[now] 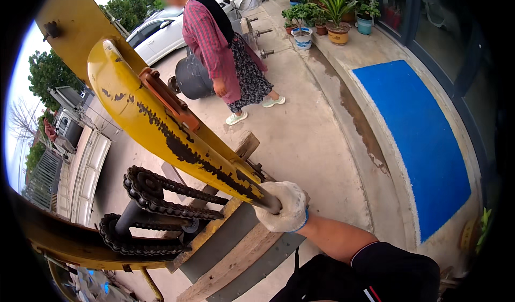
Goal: The person operates a yellow manual pallet jack to transport a large black cylindrical object across a paved outdoor area. They lift the object from the ground, maneuver it past a parked white car, and place it onto the bed of a white pickup truck. A second person assists by guiding the object onto the truck bed.
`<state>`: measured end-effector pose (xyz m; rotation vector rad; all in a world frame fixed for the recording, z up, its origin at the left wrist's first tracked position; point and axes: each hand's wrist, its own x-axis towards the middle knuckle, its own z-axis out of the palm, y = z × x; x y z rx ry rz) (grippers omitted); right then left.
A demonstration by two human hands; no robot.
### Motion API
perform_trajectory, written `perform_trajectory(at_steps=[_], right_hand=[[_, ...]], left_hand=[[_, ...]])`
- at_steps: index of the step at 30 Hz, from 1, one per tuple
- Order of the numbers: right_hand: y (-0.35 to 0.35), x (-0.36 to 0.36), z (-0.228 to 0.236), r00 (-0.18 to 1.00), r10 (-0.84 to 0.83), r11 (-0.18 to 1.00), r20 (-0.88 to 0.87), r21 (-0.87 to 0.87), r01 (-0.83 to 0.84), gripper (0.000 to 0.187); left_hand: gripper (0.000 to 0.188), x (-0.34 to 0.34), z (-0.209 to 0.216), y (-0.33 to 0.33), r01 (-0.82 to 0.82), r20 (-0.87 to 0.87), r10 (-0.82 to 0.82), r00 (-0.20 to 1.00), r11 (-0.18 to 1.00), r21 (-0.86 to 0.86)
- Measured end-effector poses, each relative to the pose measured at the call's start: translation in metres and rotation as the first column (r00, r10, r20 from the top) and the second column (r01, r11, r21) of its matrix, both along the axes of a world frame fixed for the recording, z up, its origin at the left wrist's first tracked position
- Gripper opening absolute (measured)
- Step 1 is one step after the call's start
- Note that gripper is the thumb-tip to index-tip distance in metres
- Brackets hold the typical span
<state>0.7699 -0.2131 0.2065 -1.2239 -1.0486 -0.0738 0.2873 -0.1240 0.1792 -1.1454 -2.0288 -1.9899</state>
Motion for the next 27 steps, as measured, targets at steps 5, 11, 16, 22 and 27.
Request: perform_trajectory(at_steps=[5,11,16,22,27], right_hand=[[0.015,0.07,0.006,0.998,0.047,0.999,0.045,0.02,-0.048,0.027],[0.047,0.155,0.015,0.987,0.162,0.987,0.022,0.017,-0.162,0.031],[0.083,0.222,0.032,0.982,0.187,0.982,-0.036,-0.003,-0.187,0.027],[0.128,0.296,0.045,0.932,0.342,0.919,-0.121,-0.165,-0.359,0.03],[0.2,0.368,0.041,0.092,0.901,0.217,-0.424,0.258,-0.941,0.056]], left_hand=[[0.037,0.097,0.033,-0.01,0.008,-0.198,0.043,0.979,0.968,0.251],[0.037,0.208,0.054,-0.011,-0.032,-0.086,0.06,0.994,0.953,0.302],[0.038,0.276,0.076,-0.003,-0.051,-0.069,0.078,0.995,0.945,0.322],[0.039,0.334,0.093,0.01,-0.101,-0.036,0.12,0.992,0.936,0.338],[0.04,0.369,0.103,0.003,-0.22,-0.026,0.243,0.97,0.913,0.343]])
